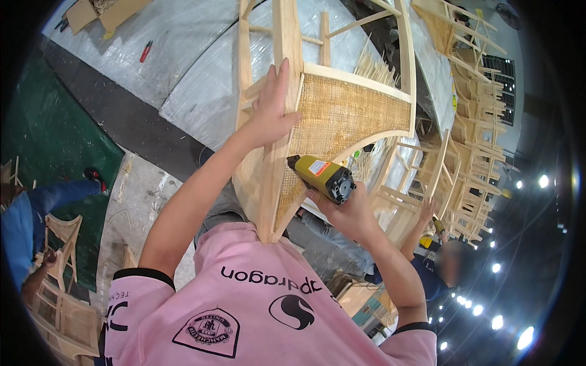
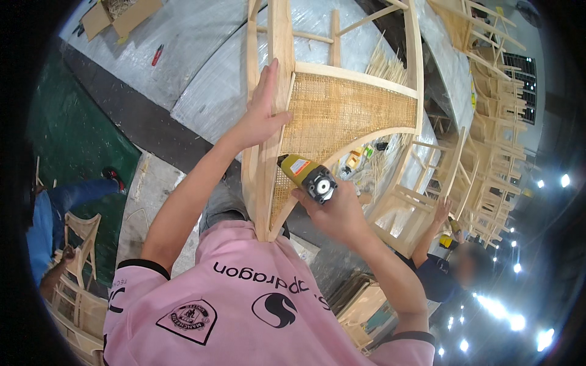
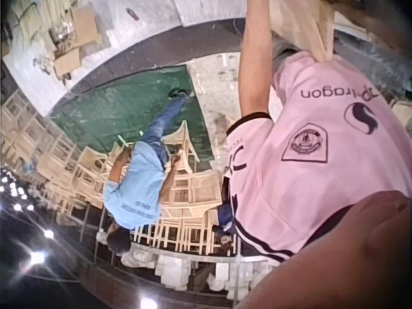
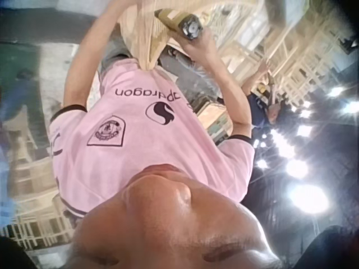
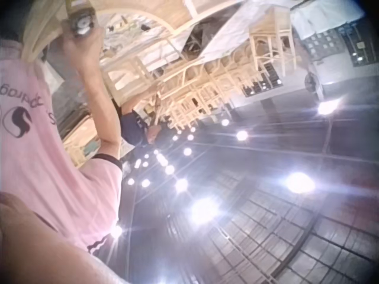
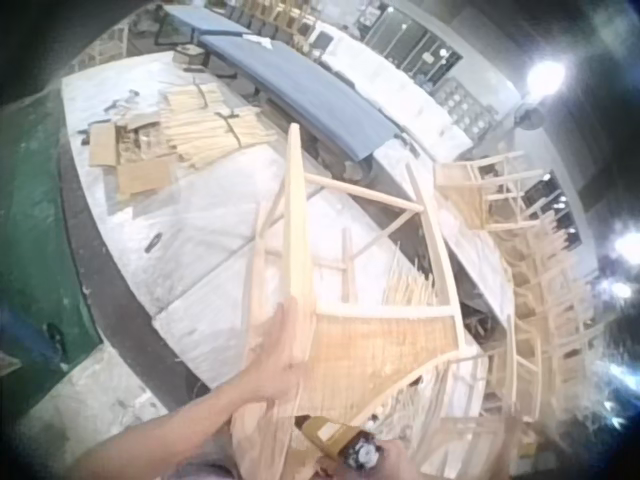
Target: The person assembles a wooden chair by attaching a rattan seat panel to the frame. They use a pneumatic nail gun to secure the rattan and a utility knife to trim excess material. The person also uses a hammer to adjust the fit of the rattan. Finally, they place the completed chair on a stack of other chairs.
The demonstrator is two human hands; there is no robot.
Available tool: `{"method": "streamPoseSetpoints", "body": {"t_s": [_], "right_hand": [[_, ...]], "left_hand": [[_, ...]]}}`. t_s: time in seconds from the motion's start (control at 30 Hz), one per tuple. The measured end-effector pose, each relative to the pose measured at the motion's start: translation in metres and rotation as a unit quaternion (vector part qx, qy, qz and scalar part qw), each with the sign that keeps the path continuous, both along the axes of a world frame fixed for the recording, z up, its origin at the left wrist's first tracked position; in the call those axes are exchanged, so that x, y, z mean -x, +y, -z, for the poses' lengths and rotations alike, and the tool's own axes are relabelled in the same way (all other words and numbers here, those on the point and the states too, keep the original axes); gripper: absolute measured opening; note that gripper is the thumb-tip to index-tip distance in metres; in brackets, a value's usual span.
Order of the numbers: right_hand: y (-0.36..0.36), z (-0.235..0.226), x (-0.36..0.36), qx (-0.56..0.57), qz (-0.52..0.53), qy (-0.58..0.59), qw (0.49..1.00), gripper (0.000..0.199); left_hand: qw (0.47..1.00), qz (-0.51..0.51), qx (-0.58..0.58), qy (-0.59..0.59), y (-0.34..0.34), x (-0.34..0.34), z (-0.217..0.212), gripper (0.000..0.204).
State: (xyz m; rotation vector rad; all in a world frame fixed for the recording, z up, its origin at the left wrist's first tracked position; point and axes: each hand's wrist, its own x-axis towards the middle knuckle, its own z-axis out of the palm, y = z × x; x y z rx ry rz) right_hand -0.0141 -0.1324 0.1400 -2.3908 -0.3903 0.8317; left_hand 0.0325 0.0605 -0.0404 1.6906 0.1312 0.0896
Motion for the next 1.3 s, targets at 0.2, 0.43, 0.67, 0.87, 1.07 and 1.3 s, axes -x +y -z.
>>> {"method": "streamPoseSetpoints", "body": {"t_s": [0.2, 0.43, 0.67, 0.87, 1.07, 1.3], "right_hand": [[0.005, -0.002, -0.005, 0.022, 0.009, 0.023, 0.999, 0.031], [0.005, 0.000, -0.007, 0.043, -0.044, -0.006, 0.998, 0.039], [0.030, -0.020, -0.050, -0.002, 0.116, 0.123, 0.986, 0.021], [0.033, -0.008, -0.076, 0.000, 0.123, 0.162, 0.979, 0.020], [0.035, -0.011, -0.078, 0.003, 0.135, 0.172, 0.976, 0.017], [0.038, -0.013, -0.077, -0.008, 0.139, 0.199, 0.970, 0.015]], "left_hand": [[1.000, 0.005, 0.021, 0.006, 0.003, 0.005, -0.001, 0.109], [0.997, -0.060, 0.049, -0.029, -0.009, -0.004, 0.011, 0.106], [0.997, -0.050, -0.003, 0.057, 0.006, -0.041, -0.006, 0.114], [0.999, -0.042, -0.030, -0.003, 0.005, -0.046, 0.014, 0.117], [0.998, -0.042, -0.053, 0.010, 0.005, -0.045, 0.008, 0.112], [0.999, -0.038, -0.038, -0.004, 0.006, -0.040, 0.012, 0.112]]}}
